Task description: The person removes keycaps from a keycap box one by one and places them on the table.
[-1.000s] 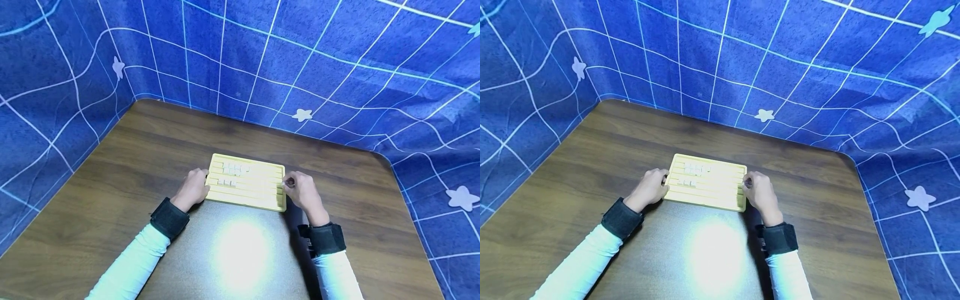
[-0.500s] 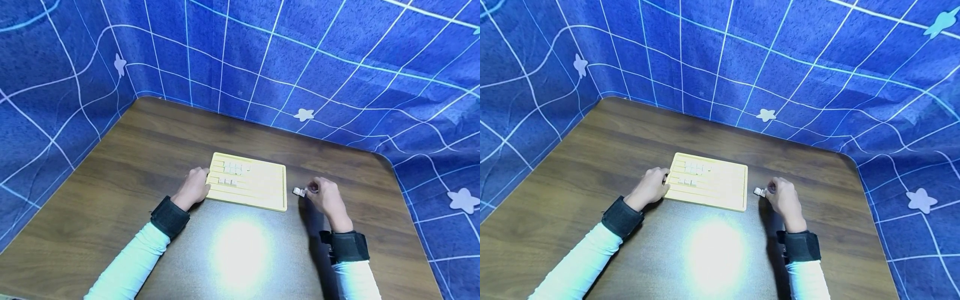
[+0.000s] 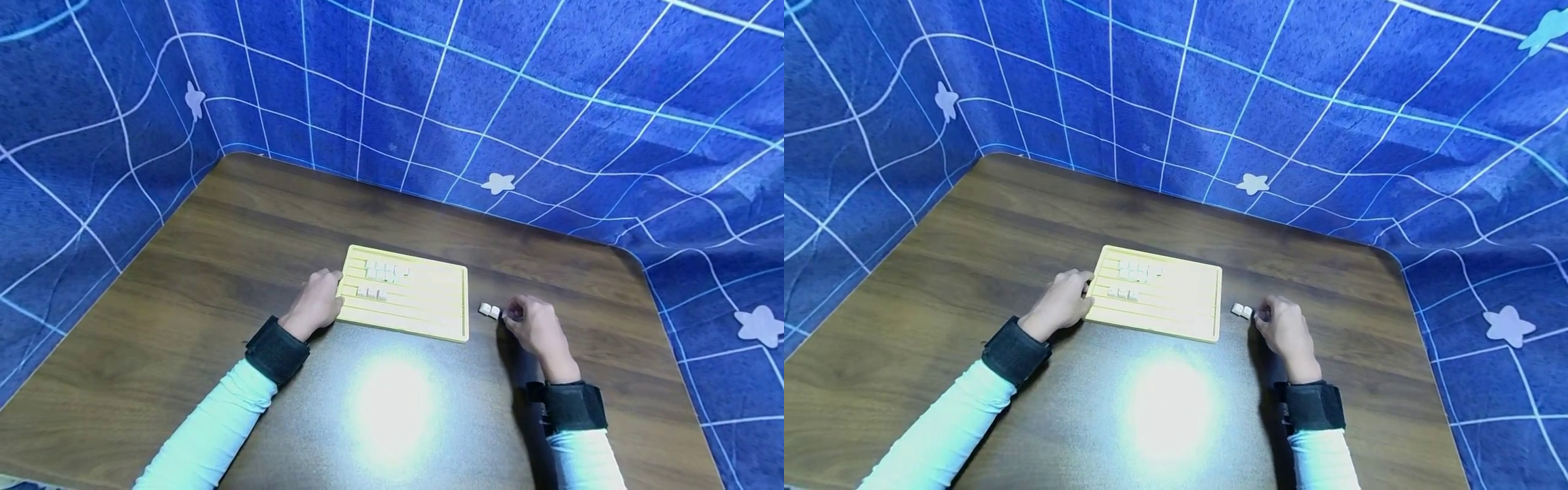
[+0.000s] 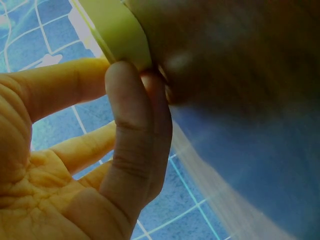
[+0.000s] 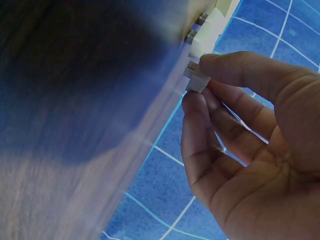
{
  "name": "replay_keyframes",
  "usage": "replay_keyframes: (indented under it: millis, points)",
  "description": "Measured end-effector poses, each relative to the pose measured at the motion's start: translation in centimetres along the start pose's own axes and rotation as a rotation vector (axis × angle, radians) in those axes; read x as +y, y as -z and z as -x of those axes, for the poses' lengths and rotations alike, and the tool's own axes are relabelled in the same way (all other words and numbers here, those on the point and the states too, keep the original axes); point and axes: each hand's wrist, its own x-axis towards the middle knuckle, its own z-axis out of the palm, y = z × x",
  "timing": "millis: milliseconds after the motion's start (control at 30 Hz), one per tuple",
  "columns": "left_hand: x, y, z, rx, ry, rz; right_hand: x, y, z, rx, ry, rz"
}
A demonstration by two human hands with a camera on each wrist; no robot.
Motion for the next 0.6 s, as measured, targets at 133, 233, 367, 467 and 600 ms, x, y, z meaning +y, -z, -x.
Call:
replay_keyframes:
  millis: [133, 233, 367, 467, 600]
  points:
    - [0.08, 0.11, -0.01, -0.003, 0.003, 0.007, -0.05, -0.17, -0.04, -0.002, 0.005, 0.001]
    - [0.11, 0.13, -0.04, -0.002, 0.002, 0.02, -0.04, -0.31, 0.02, 0.0, 0.012, 0.0]
    - [0.16, 0.12, -0.08, -0.003, 0.007, 0.035, -0.07, -0.39, 0.05, -0.006, 0.018, 0.0]
    - [0.15, 0.14, -0.04, -0.006, 0.011, 0.035, -0.12, -0.47, 0.05, -0.018, 0.012, 0.006]
    - [0.11, 0.18, 0.05, -0.005, 0.007, 0.027, -0.17, -0.62, 0.04, -0.022, 0.006, 0.01]
